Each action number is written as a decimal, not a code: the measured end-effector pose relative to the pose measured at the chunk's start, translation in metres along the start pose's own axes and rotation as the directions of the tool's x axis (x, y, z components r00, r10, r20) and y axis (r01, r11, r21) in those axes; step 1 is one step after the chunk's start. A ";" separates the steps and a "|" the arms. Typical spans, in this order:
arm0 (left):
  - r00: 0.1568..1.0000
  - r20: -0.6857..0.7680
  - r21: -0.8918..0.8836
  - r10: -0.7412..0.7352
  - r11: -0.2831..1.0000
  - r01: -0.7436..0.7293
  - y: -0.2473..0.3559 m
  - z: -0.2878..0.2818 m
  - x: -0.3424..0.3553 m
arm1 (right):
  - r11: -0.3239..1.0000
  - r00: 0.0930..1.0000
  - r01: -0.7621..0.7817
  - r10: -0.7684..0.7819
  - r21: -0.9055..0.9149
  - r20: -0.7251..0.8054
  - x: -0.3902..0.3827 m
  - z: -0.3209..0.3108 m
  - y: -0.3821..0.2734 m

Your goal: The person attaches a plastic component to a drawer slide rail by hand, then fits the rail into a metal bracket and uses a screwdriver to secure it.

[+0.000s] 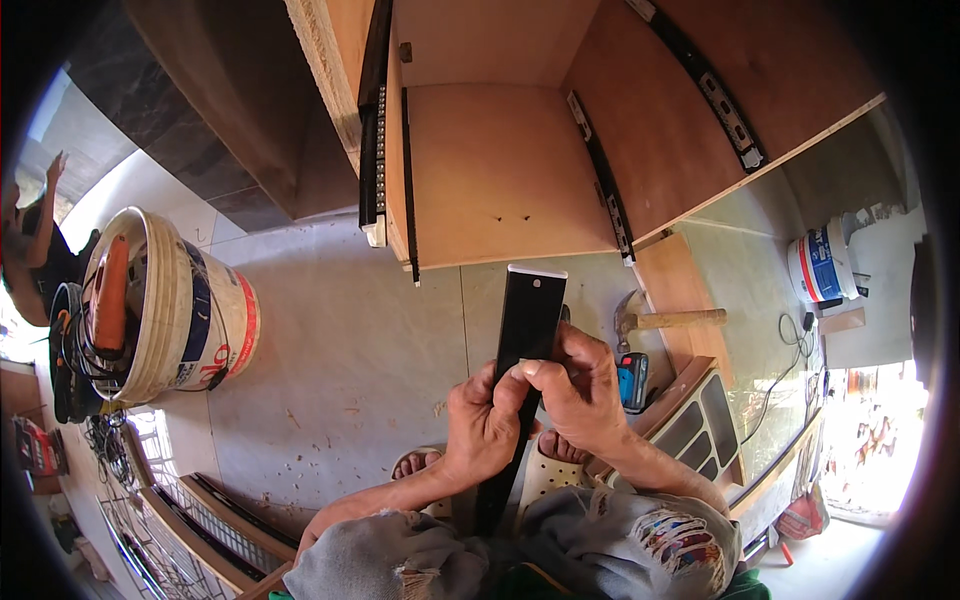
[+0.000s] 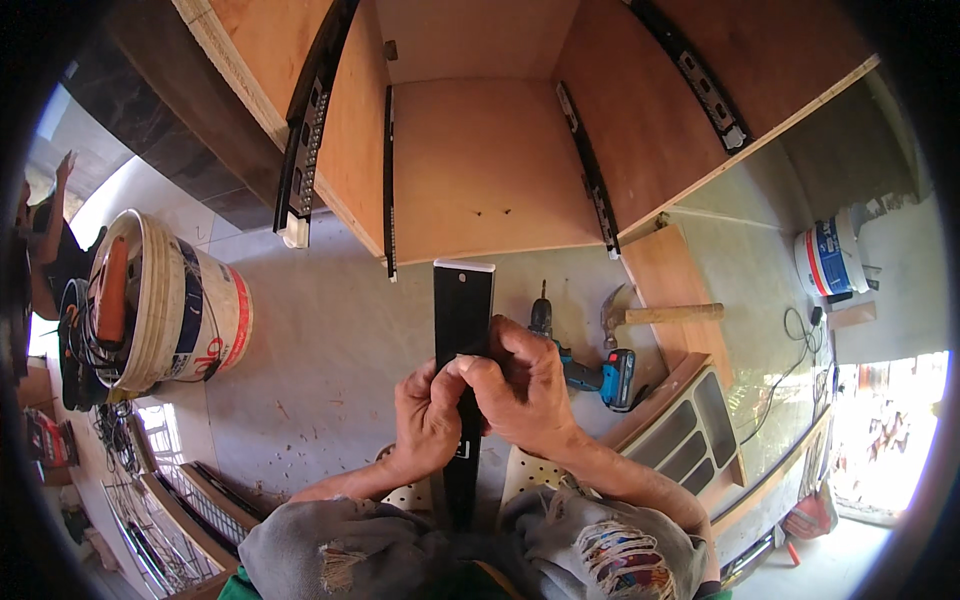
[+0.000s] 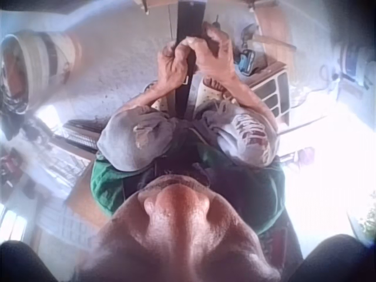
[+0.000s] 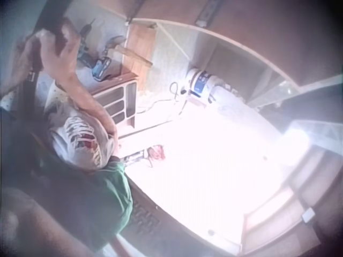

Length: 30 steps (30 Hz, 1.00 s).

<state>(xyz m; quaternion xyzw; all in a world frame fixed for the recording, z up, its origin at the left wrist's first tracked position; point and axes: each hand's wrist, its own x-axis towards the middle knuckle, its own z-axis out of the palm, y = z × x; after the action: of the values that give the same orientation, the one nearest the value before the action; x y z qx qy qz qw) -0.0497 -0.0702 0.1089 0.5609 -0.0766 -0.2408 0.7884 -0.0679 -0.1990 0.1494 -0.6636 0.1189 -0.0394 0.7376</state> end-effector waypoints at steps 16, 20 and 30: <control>0.981 0.068 -0.070 -0.183 0.980 0.187 0.008 -0.009 0.001 | 0.942 0.983 -0.126 0.076 0.310 0.168 -0.004 -0.022 0.007; 0.965 0.126 -0.085 -0.230 0.967 0.242 0.008 -0.012 0.006 | 0.968 0.967 -0.050 -0.014 0.244 0.255 -0.004 -0.023 0.009; 0.948 0.241 -0.276 -0.205 0.922 0.270 -0.017 -0.020 0.005 | 0.846 0.857 -0.484 0.407 0.223 0.316 0.000 -0.022 -0.020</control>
<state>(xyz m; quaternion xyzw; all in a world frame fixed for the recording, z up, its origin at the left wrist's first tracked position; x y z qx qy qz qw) -0.0427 -0.0599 0.0857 0.4090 -0.0513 -0.4013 0.8180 -0.0713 -0.2222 0.1677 -0.4990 0.1673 0.2033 0.8256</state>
